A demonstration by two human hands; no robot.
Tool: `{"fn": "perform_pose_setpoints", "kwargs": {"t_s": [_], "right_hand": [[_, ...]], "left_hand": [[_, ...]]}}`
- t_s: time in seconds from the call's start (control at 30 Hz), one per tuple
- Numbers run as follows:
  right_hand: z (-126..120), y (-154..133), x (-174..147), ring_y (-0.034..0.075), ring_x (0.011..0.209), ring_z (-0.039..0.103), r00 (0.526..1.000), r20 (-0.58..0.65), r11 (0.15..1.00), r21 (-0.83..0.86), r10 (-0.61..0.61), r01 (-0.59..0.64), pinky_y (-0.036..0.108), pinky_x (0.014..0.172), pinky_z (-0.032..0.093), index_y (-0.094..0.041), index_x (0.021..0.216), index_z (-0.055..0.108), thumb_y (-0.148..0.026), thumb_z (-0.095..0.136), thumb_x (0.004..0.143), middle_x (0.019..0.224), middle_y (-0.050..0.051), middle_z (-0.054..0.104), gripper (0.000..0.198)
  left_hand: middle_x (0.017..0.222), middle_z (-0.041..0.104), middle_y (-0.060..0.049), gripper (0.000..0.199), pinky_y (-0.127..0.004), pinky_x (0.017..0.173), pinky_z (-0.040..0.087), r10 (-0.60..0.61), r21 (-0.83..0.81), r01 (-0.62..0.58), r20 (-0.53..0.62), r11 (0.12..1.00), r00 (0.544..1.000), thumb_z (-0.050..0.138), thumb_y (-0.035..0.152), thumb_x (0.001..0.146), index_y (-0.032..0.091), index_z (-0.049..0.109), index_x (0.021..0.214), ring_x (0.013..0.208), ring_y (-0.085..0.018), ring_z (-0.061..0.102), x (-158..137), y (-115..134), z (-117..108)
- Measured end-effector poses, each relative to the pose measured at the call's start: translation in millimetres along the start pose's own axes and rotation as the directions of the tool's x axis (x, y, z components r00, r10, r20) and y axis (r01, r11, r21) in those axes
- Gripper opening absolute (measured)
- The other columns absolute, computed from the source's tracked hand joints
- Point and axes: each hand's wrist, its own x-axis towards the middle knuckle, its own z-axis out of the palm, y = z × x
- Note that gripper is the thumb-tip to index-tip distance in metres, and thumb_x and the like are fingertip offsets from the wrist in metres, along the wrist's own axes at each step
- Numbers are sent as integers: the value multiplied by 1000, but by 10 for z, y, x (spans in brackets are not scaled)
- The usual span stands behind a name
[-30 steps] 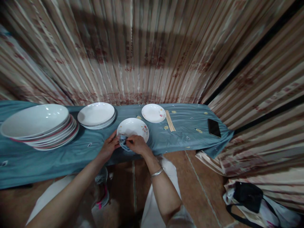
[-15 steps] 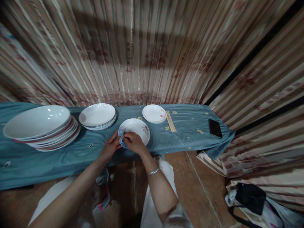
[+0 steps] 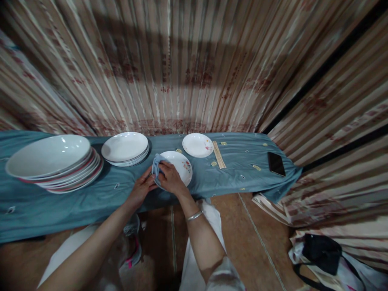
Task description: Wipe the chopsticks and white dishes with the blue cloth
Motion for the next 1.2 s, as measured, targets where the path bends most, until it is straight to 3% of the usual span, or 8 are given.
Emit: {"fn": "perform_pose_setpoints", "kwargs": {"t_s": [0.27,0.5,0.9,1.2], "right_hand": [[0,73,-28,27,139,33,990,-18,979,-149,138,-139,43,115,28,-7,137,45,-25,49,89,150,20,35,51],[-18,114,-76,29,140,32,972,-36,940,-246,233,-235,44,115,27,-6,141,42,-31,47,92,151,22,34,55],[-142,5,-188,29,125,49,923,-55,817,-447,381,-364,42,103,39,-10,136,47,-31,44,95,139,20,49,46],[-174,-3,-232,29,113,57,898,-87,769,-485,431,-416,41,102,39,-10,121,57,-31,45,95,117,20,63,35]], "left_hand": [[124,66,-9,72,-39,80,60,-5,16,4,18,1000,1000,77,40,70,25,53,136,108,-28,65,-26,18,9],[116,70,-9,73,-39,81,59,-2,11,1,31,1000,1000,77,39,70,23,52,137,104,-28,66,-45,48,13],[112,72,-8,70,-39,78,60,-16,12,16,9,1000,1000,76,36,71,22,54,136,100,-27,68,-25,34,7],[107,73,-8,69,-38,79,60,-13,-9,13,20,1000,1000,75,35,73,21,53,137,95,-25,70,-40,38,11]]}}
